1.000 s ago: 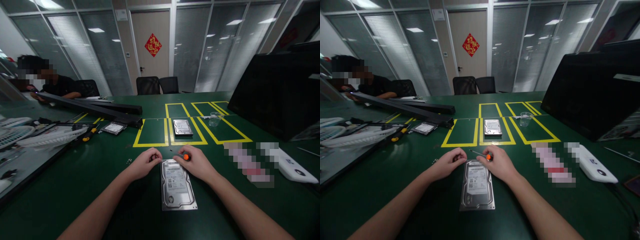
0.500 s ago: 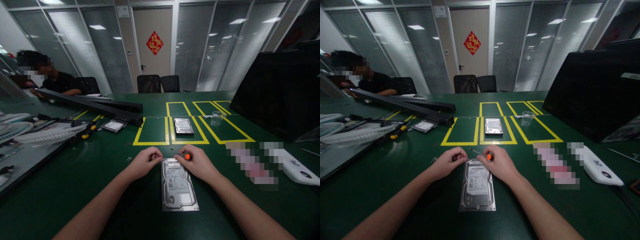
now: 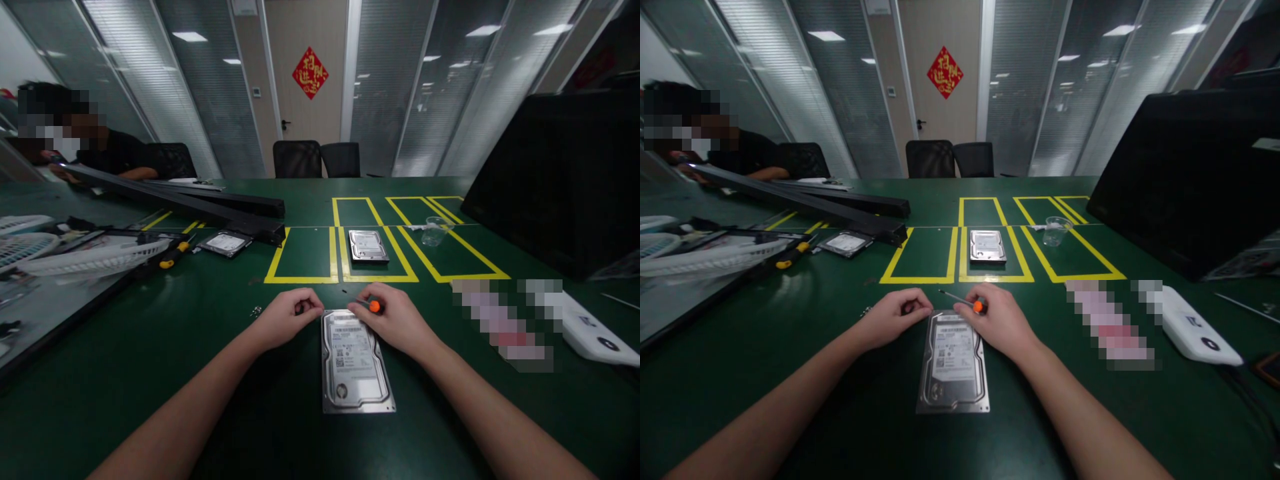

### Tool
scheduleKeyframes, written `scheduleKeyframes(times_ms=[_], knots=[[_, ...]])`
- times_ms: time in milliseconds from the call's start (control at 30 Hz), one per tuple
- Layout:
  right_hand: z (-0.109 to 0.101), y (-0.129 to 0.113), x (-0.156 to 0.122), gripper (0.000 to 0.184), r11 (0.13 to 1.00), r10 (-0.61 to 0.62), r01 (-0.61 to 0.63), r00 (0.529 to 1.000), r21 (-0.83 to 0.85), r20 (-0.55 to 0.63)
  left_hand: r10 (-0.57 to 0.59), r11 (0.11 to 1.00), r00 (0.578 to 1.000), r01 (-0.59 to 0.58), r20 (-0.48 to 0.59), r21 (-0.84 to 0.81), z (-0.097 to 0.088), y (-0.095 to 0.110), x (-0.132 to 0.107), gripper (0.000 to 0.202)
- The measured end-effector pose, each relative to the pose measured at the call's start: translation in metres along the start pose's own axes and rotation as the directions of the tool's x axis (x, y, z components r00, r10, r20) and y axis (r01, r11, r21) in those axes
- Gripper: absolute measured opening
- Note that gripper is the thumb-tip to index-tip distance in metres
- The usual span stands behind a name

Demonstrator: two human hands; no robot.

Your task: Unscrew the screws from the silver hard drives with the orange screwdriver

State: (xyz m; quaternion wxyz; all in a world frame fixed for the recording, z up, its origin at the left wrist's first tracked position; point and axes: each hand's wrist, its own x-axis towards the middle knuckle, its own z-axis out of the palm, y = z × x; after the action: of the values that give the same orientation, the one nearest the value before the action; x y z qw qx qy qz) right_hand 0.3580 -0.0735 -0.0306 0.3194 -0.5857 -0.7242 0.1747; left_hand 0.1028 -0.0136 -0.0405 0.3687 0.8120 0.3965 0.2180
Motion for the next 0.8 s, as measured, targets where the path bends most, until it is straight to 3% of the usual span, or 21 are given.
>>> scheduleKeyframes(times_ms=[333, 433, 533, 600, 800], knots=[[-0.002, -0.003, -0.001, 0.026, 1.0, 0.023, -0.022, 0.999, 0.012, -0.033, -0.017, 1.0, 1.0, 0.017, 0.001, -0.026, -0.001, 0.003, -0.001, 0.017], [-0.006, -0.007, -0.003, 0.011, 0.99, 0.062, -0.059, 0.998, 0.129, -0.017, -0.02, 1.0, 1.0, 0.02, 0.006, -0.022, -0.002, 0.003, -0.001, 0.016], [-0.011, -0.007, -0.006, 0.017, 0.952, 0.099, -0.088, 0.995, 0.292, -0.022, -0.011, 0.999, 1.0, 0.011, 0.008, -0.046, -0.002, 0.0, 0.0, 0.015], [-0.018, -0.009, -0.006, 0.009, 0.927, 0.09, -0.068, 0.995, 0.37, -0.042, 0.001, 0.998, 1.0, -0.001, 0.002, -0.068, -0.002, -0.002, 0.0, 0.014], [-0.057, -0.033, 0.011, 0.03, 0.9, 0.023, 0.099, 0.962, 0.424, -0.273, 0.029, 0.992, 0.999, -0.026, 0.026, -0.12, -0.001, -0.009, 0.0, 0.019]])
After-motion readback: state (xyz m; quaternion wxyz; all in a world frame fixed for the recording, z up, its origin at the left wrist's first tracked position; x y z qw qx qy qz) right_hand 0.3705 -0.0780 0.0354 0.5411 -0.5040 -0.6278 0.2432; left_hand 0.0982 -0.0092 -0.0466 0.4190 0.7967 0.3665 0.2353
